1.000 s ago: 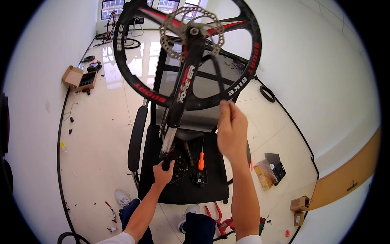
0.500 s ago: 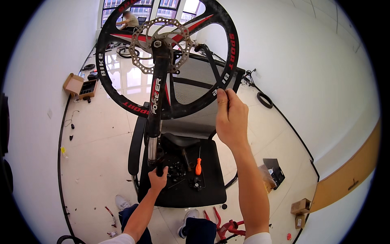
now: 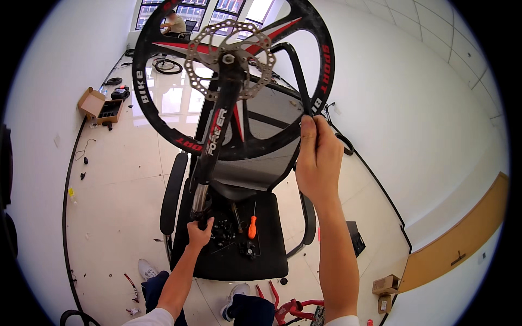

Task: The person assembles a bicycle by attaching a front wheel to the fork, tightening the axle with an Allen key, and spinning the wheel to check alignment. They then handle a tire and rim separately, preparing to mount the tire onto the rim.

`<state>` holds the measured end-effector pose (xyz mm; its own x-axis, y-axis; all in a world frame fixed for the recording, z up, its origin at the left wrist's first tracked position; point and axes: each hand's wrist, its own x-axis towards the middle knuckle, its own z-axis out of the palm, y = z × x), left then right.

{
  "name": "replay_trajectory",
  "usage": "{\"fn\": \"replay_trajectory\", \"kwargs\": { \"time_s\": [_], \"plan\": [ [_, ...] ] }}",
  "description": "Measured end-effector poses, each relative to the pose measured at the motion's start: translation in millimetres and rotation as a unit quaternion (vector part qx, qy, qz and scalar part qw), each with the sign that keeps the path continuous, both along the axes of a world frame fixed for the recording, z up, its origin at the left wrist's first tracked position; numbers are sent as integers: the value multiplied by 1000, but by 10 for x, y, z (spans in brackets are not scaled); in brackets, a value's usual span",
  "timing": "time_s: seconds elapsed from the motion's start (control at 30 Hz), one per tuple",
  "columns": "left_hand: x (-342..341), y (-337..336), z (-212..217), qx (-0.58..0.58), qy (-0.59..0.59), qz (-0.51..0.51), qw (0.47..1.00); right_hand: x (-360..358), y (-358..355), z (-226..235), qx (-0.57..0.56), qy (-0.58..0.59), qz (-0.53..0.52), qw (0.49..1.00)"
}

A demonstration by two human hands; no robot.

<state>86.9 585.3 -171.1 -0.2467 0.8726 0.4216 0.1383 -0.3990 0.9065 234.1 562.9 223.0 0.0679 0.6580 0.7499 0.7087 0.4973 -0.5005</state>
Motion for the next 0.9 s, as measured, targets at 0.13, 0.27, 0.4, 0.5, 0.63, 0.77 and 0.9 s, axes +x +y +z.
{"fn": "replay_trajectory", "kwargs": {
  "time_s": [0.13, 0.27, 0.4, 0.5, 0.63, 0.77, 0.9],
  "plan": [
    [0, -17, -24, -16, 25, -29, 999, -22, 109, -73, 28, -58, -42, 997],
    [8, -40, 0, -14, 26, -36, 999, -8, 149, -125, 38, -84, -88, 992],
    [49, -62, -2, 1, 12, -42, 999, 150, 203, -143, 47, -84, -108, 989],
    [43, -48, -71, 23, 45, -53, 997, 179, 188, -144, 26, -90, -118, 989],
    [52, -79, -115, 21, 14, -46, 999, 145, 30, -350, -6, -38, -132, 990],
    [155, -72, -211, 20, 1, -43, 999, -72, -121, -868, -19, 104, -103, 989],
    [143, -144, -182, 8, 1, -33, 999, -554, -482, -1060, -192, 364, 41, 910]
  ]
}}
